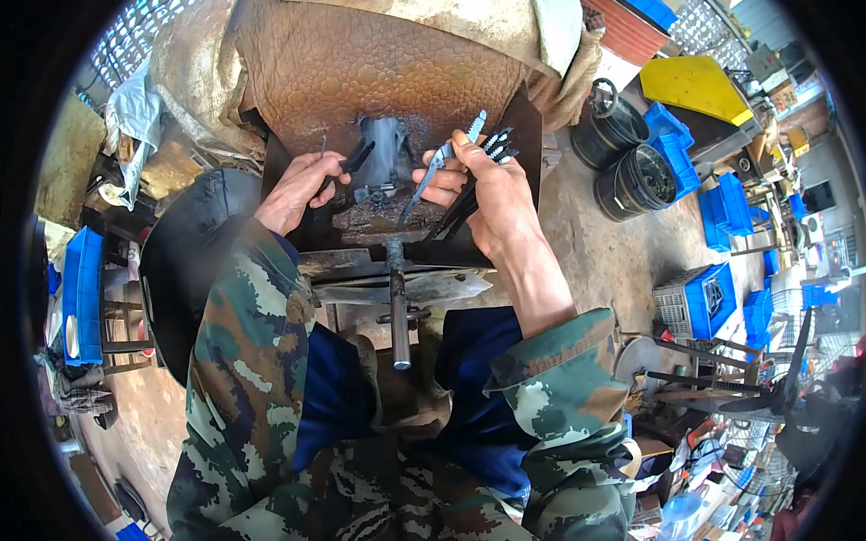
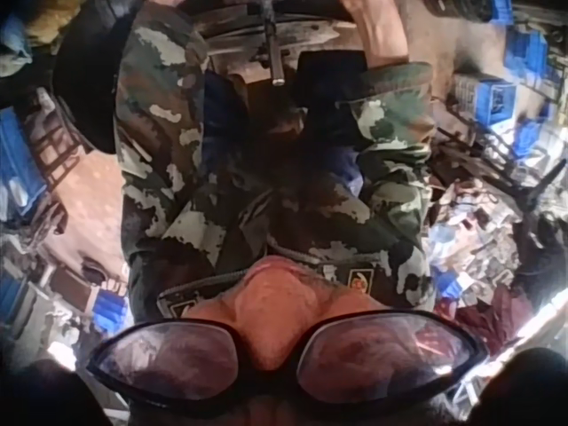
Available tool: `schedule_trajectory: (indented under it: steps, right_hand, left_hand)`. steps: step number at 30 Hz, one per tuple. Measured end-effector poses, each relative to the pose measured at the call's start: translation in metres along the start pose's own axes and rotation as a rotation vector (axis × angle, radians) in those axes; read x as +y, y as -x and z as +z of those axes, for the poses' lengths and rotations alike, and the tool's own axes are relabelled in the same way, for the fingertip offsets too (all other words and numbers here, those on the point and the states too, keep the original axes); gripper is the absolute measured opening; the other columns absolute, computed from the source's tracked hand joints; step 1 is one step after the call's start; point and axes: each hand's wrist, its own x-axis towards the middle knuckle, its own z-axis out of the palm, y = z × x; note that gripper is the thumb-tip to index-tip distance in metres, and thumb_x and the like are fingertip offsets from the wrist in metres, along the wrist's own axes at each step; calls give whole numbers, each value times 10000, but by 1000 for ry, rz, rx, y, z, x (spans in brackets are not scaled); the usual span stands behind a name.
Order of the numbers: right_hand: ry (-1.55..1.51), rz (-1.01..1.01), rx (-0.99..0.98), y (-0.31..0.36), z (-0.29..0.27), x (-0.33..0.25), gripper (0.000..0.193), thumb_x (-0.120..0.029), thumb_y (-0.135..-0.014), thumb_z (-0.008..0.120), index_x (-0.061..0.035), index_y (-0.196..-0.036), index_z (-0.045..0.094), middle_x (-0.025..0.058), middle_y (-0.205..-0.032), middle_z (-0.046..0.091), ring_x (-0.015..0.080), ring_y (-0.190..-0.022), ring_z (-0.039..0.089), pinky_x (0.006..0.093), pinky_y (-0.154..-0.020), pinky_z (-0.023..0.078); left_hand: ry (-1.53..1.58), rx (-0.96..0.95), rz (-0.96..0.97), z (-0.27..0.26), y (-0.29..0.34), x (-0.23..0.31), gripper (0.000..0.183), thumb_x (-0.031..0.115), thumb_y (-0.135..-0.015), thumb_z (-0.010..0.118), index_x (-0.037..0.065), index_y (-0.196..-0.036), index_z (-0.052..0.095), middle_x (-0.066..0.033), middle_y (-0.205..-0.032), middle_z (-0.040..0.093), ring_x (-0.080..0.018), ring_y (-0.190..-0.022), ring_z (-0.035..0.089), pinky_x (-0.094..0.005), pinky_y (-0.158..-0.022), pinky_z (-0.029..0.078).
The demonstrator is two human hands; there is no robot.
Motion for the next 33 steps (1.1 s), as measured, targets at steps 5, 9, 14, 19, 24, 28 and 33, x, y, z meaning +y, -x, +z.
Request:
schedule_trajectory:
  steps: [5,9,14,19,24,28,33]
  right_hand:
    - [-9,39,6,3,8,0,223,-202,-1006,535,20,-1022,530,174,-965,627,308,-825,709,382,-692,622]
    - [10,43,35,4,3,-1,206,-201,-1008,531,2,-1035,509,153,-952,600,313,-825,707,398,-695,622]
    - [24,63,56,4,1,1,209,-207,-1009,529,-2,-1043,505,145,-943,593,301,-813,704,404,-692,619]
    - [35,73,79,6,0,0,220,-209,-1011,522,4,-1065,509,133,-940,582,281,-779,696,398,-675,618]
    - [-21,105,72,3,-6,1,222,-199,-1007,524,-1,-1107,519,98,-885,558,245,-703,669,383,-641,614]
    - [-103,125,40,-2,-6,5,213,-211,-997,553,-16,-1081,544,69,-821,547,205,-622,616,364,-573,576]
    - [-176,133,-9,5,-18,-2,174,-187,-935,650,-39,-996,581,16,-700,507,121,-523,477,297,-468,393]
  left_hand:
    - [-88,62,65,-6,10,-1,347,116,-867,640,0,-1183,556,-34,-804,598,-69,-579,474,-216,-483,331]
    - [-315,16,110,-3,3,-11,293,104,-864,658,-15,-1126,603,-1,-738,562,-64,-594,482,-233,-557,379]
    - [-325,-107,96,-2,1,-12,242,65,-849,608,22,-1086,630,35,-740,542,-50,-639,484,-220,-572,369]
    - [-340,-131,99,2,4,-8,256,41,-830,580,38,-1080,632,37,-776,558,-53,-658,484,-214,-605,371]
    - [-422,-158,275,-1,6,-10,219,40,-825,573,18,-1039,615,26,-793,564,-90,-694,492,-227,-658,382]
    - [-714,-140,486,-1,12,2,167,48,-830,564,-9,-986,582,-34,-825,580,-154,-760,517,-292,-723,417]
    - [-825,-175,408,21,11,17,174,74,-852,546,-17,-999,565,-118,-923,596,-201,-806,544,-335,-780,441]
